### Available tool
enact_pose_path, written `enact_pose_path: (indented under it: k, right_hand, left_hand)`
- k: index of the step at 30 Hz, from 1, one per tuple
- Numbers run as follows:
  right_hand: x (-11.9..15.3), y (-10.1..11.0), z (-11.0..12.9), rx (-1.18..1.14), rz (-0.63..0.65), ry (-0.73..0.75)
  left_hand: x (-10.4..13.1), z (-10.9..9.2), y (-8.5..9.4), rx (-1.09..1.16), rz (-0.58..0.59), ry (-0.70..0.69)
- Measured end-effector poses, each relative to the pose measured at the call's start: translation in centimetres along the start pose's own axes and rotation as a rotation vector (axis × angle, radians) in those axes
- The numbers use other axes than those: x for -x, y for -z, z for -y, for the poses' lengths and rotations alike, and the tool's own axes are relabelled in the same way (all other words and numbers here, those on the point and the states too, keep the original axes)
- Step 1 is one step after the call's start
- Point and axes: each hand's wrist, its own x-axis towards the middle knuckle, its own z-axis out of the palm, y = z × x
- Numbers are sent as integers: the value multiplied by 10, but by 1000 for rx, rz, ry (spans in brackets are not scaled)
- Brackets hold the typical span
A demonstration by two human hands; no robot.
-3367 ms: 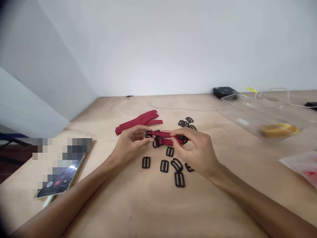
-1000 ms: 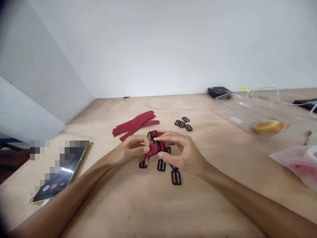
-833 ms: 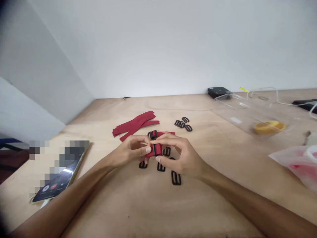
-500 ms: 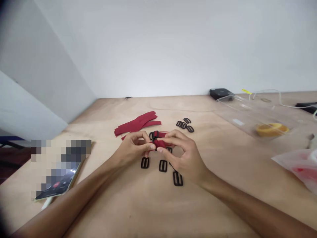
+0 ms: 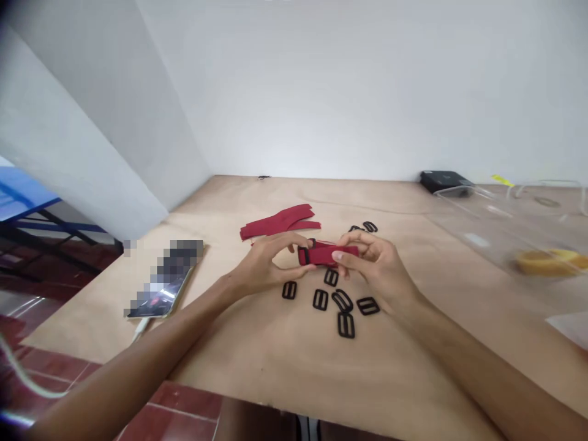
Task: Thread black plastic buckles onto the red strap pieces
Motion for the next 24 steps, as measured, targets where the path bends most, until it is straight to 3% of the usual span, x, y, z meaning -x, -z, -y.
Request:
enact_pose_path:
  k: [4,7,10,12,15,18,19,21,24]
  right_hand:
    - [-7,7,-4,50,-31,-17]
    - [-5,8,-6,202,-11,5]
    - [-1,10,-5,359,130,-11]
    - [1,12,-5,462,230,0]
    - [2,14,-8,631,276,89]
    - [2,14,-10,758,231,184]
    - [1,14,-11,780,211,209]
    - [1,14,-11,804,174,250]
    - [1,14,-10,821,153,272]
  left_hand:
    - [-2,8,-2,-89,2,42]
    - [-1,8,1,-172,93,66]
    - [5,-5,17,-209,226,119]
    - [15,-17,37,-250,206,198]
    - [43,-26,77,-517,30,436]
    - [76,-18,116,-876,-100,789]
    - [85,-12,127,-945,-94,907]
    - [95,2,142,-938,27,1091]
    - [92,20,152,-892,213,1186]
